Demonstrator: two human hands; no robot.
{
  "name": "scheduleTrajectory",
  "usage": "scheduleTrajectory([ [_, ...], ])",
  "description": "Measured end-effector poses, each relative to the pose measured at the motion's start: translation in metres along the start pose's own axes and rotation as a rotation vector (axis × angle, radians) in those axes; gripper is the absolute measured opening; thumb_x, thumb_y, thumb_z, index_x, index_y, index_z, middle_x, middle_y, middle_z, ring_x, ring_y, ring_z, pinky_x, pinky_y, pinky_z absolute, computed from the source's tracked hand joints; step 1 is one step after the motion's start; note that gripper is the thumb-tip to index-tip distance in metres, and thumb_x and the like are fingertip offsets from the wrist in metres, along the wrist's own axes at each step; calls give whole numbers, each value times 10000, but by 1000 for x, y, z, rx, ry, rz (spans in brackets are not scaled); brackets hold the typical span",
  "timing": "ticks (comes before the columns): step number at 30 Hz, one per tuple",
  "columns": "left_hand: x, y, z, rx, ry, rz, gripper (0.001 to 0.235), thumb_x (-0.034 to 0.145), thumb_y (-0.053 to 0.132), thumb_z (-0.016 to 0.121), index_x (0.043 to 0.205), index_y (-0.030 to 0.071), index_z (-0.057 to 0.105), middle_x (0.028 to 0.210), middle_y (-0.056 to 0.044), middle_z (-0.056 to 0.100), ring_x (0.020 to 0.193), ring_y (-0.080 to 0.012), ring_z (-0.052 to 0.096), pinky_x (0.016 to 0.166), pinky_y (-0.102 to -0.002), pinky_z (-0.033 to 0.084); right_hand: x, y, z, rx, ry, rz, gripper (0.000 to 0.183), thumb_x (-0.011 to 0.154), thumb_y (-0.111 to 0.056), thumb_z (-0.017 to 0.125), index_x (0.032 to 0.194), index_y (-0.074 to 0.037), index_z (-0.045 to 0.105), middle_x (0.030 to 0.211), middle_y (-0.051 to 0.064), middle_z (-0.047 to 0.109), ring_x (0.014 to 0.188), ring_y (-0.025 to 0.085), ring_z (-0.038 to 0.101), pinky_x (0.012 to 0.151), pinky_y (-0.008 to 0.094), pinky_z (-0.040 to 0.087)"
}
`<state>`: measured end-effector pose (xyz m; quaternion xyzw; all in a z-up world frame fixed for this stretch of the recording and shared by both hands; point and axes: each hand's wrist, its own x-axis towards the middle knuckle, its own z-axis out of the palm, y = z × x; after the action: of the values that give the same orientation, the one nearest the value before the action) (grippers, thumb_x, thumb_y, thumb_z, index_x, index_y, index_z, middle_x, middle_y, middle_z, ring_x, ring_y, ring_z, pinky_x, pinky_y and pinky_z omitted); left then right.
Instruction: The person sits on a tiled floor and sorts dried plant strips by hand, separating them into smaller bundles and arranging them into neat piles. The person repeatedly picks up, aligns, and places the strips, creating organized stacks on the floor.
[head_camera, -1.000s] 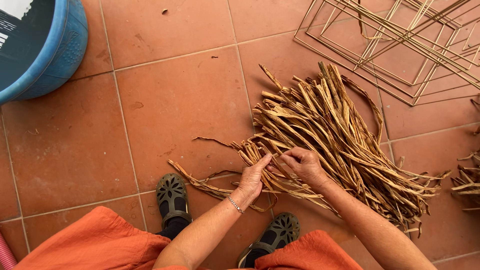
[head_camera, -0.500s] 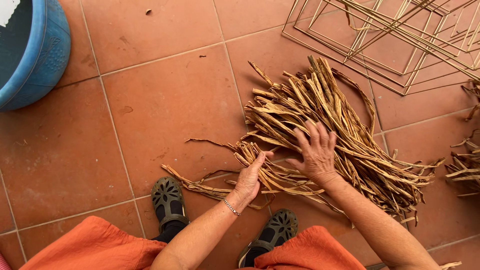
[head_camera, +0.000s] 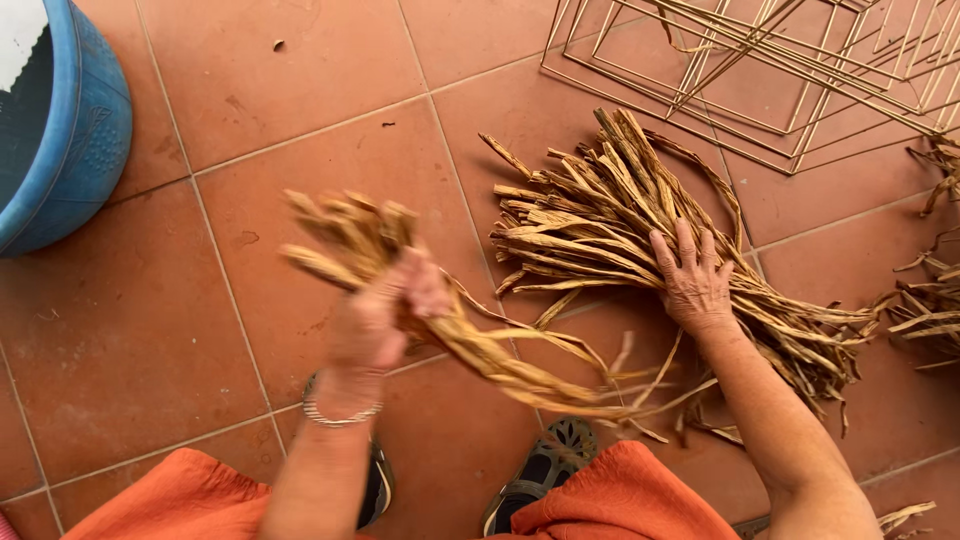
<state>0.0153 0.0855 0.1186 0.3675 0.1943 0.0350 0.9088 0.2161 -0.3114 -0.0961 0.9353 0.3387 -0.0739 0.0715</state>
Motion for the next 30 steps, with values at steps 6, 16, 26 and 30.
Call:
scheduleTrajectory([
  [6, -35, 141, 36, 351, 17, 346, 273, 1144, 294, 656, 1012, 61, 600, 674, 23, 437, 595, -107, 435, 615, -319, 412, 3, 6, -3, 21, 23, -9, 1081, 759, -203, 840, 1651, -319, 241, 1700, 109, 235, 1489, 416, 333, 968, 680, 479],
  [16, -31, 160, 76, 1473, 11, 437, 195, 976, 193, 715, 1026, 74, 568, 737, -60, 570, 671, -224, 572, 623, -423, 484, 2, 4, -14, 98, -91, 52, 1213, 639, -308, 921, 1624, -369, 215, 1699, 66, 196, 1502, 418, 295, 1014, 725, 453],
  [26, 32, 157, -53, 2368, 452, 172, 333, 807, 91, 773, 1041, 86, 536, 800, -143, 702, 747, -341, 709, 632, -528, 557, 25, -22, -74, 6, -278, 99, 1185, 551, -642, 928, 1527, -301, 349, 1614, 75, 260, 1470, 377, 263, 1088, 760, 291],
  [30, 70, 32, -127, 1911, 488, 19, 531, 755, -64, 716, 1200, 198, 589, 1048, -176, 704, 1004, -431, 659, 757, -576, 530, 34, -55, -126, 265, -74, -40, 685, 803, -512, 778, 1380, -185, 607, 1473, 91, 563, 1388, 318, 502, 1155, 556, 425],
])
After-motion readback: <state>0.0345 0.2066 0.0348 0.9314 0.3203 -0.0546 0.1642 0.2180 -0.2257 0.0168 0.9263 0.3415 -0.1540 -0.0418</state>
